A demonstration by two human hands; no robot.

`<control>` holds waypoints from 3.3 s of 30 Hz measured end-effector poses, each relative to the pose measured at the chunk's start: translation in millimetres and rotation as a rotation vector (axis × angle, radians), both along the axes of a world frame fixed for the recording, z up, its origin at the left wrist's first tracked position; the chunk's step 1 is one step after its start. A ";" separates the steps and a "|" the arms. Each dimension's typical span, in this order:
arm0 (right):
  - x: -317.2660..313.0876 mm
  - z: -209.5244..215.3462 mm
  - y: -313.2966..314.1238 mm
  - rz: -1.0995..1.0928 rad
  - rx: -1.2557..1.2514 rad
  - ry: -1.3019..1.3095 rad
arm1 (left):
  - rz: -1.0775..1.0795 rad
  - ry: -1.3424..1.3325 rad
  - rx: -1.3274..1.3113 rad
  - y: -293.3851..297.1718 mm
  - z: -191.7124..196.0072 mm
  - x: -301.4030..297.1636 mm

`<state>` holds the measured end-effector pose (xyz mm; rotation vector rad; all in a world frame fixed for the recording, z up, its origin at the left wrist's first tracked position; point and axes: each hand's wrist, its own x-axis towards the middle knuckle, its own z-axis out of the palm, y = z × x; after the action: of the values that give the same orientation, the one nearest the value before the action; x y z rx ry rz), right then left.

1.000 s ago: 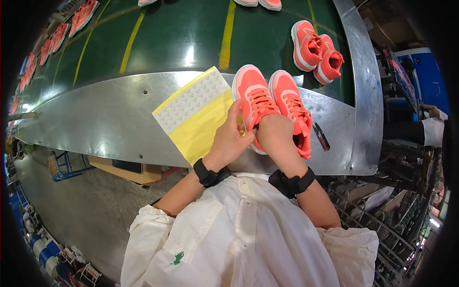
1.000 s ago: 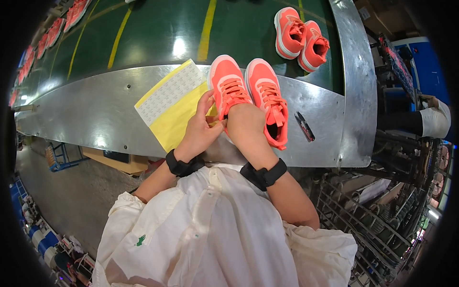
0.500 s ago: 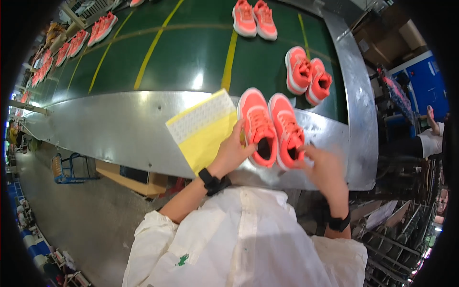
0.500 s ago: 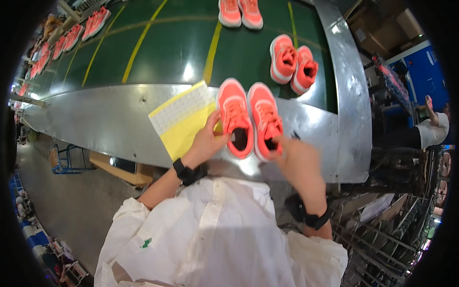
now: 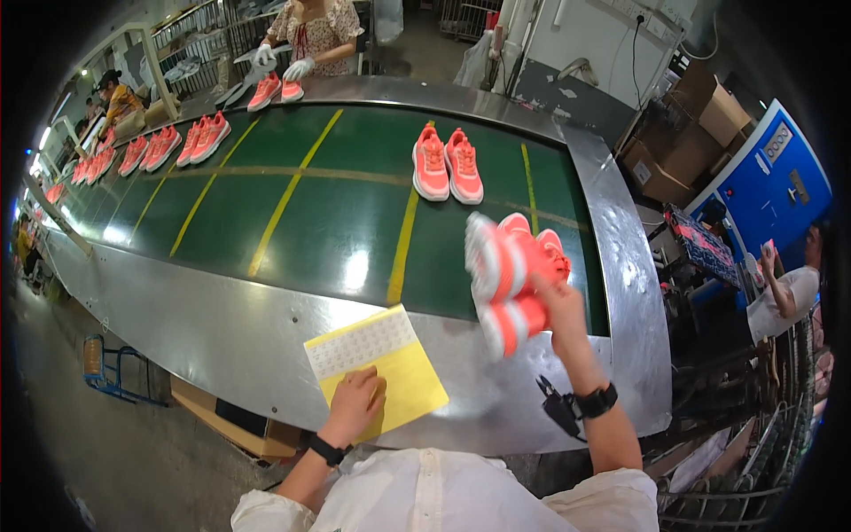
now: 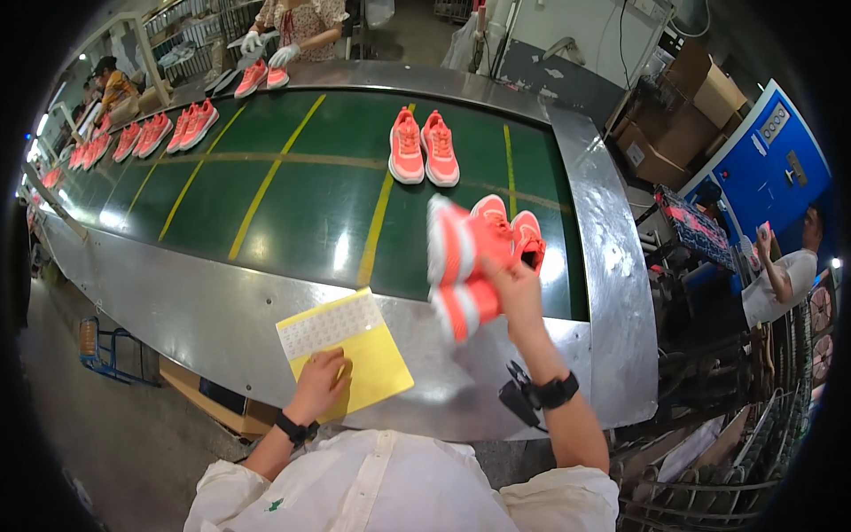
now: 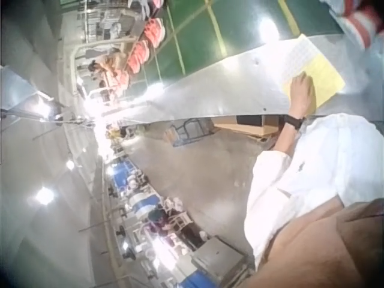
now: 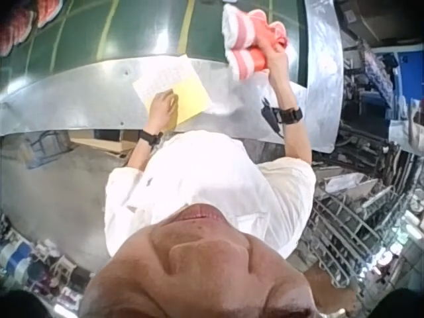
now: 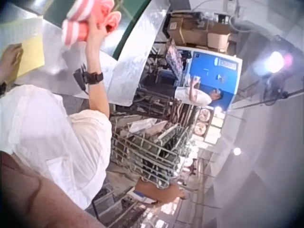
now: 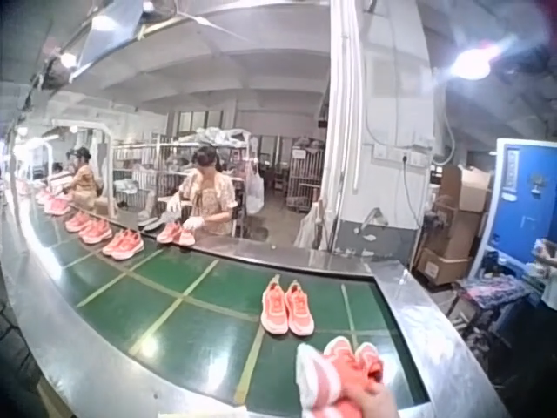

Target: Organizing pairs of shoes on a conveyor belt and marking tags in a manufacturing facility.

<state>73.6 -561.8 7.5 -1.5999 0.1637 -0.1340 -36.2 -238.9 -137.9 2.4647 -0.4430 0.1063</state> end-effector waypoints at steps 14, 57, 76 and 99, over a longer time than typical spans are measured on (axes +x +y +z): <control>330.7 -29.4 -97.1 -0.206 0.814 0.001 | 0.066 0.099 0.005 -9.2 11.8 -12.8; -132.0 -71.8 51.1 0.546 -1.053 -0.206 | -0.058 -0.024 0.204 -37.8 -12.2 19.7; -139.5 -92.0 13.7 0.181 -0.292 0.265 | 0.155 0.450 -0.497 -88.7 37.6 -4.5; -176.8 -100.7 27.6 0.096 -0.381 0.031 | -0.020 0.198 -0.324 -80.7 59.8 -32.4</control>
<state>-103.2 -534.2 -93.1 -1.9865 0.0880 -0.0685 -68.5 -319.6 -78.2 2.1263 -0.3349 -0.0689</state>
